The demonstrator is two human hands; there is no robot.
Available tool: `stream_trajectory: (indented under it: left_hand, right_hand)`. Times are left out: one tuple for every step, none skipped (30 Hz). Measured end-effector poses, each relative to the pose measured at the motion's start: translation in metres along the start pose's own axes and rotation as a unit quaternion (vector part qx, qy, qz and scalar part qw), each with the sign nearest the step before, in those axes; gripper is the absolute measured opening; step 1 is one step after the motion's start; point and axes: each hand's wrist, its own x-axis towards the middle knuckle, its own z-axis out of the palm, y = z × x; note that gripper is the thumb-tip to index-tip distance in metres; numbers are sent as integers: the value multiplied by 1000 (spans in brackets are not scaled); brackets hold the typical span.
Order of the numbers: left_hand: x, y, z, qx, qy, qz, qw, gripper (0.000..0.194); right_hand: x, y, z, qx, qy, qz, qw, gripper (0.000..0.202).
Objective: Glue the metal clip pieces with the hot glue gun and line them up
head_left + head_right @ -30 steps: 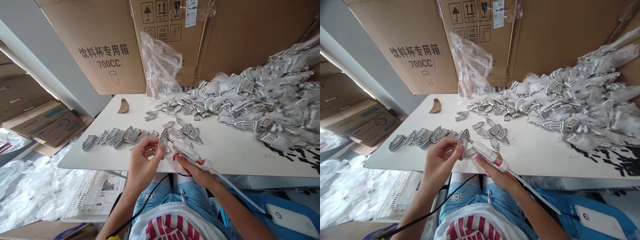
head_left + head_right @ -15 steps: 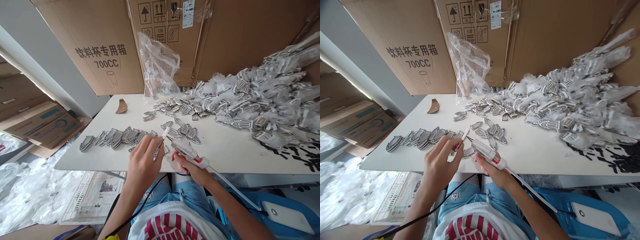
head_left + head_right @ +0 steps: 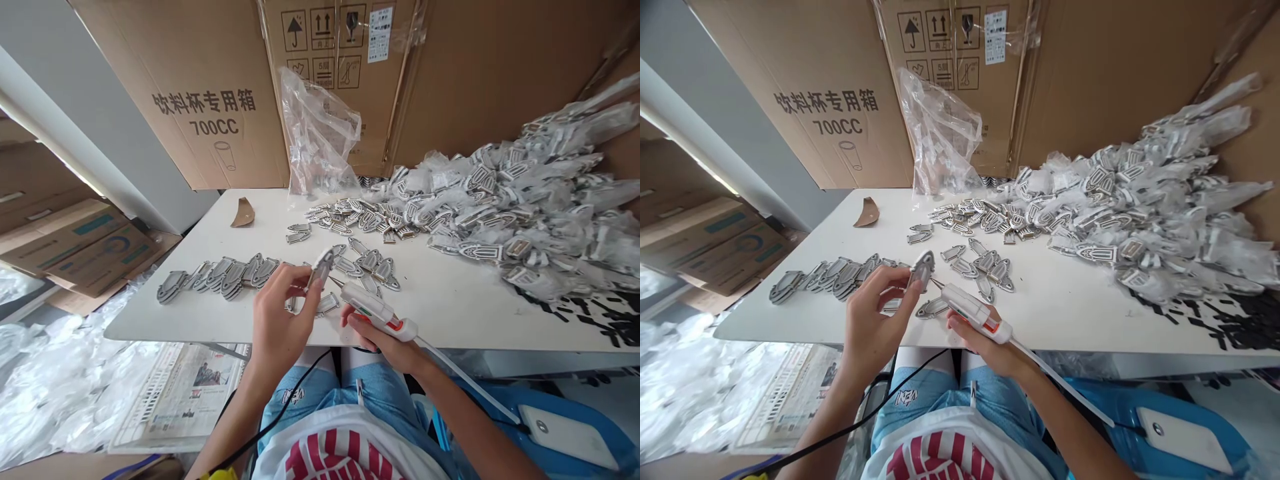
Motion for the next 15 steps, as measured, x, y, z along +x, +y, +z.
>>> stream_trajectory:
  left_hand:
    - [-1, 0, 1, -73, -7, -65, 995, 11]
    - [-1, 0, 2, -142, -16, -123, 982, 16]
    - [-2, 0, 3, -200, -25, -168, 965, 20]
    - [-2, 0, 4, -243, -31, -199, 949, 23]
    - [-2, 0, 5, -271, -32, -218, 937, 26]
    - [-2, 1, 6, -287, -27, -227, 930, 27]
    - [-2, 1, 6, -295, -22, -231, 927, 29]
    - [-2, 2, 7, -299, -17, -233, 925, 29]
    - [-2, 2, 7, -301, -13, -234, 924, 30]
    - [-2, 2, 7, -302, -11, -236, 923, 30]
    - [-2, 2, 7, -304, -10, -239, 922, 31]
    - [-2, 2, 6, -308, -10, -240, 921, 31]
    - [-2, 1, 6, -310, -12, -241, 919, 31]
    - [-2, 1, 6, -312, -15, -241, 919, 31]
    - [-3, 0, 6, -312, -19, -240, 919, 30]
  right_hand:
    - [-1, 2, -2, 6, -8, -3, 1000, 39]
    - [-1, 4, -4, 13, -15, -6, 1000, 38]
    - [-2, 6, -6, 23, -21, -12, 999, 36]
    - [-2, 8, -8, 37, -31, -21, 999, 34]
    - [-1, 10, -10, 53, -36, -33, 997, 32]
    - [0, 11, -12, 70, -35, -45, 996, 30]
    - [1, 12, -13, 87, -30, -56, 994, 27]
    - [2, 12, -14, 101, -20, -65, 993, 25]
    - [3, 12, -14, 111, -10, -70, 991, 24]
    - [4, 12, -14, 118, -2, -73, 990, 23]
    - [4, 11, -13, 121, 3, -74, 990, 23]
    - [5, 10, -13, 121, 5, -72, 990, 23]
    - [5, 9, -12, 118, 4, -70, 991, 24]
    - [4, 8, -12, 114, 4, -68, 991, 24]
    - [4, 8, -11, 111, 3, -66, 992, 25]
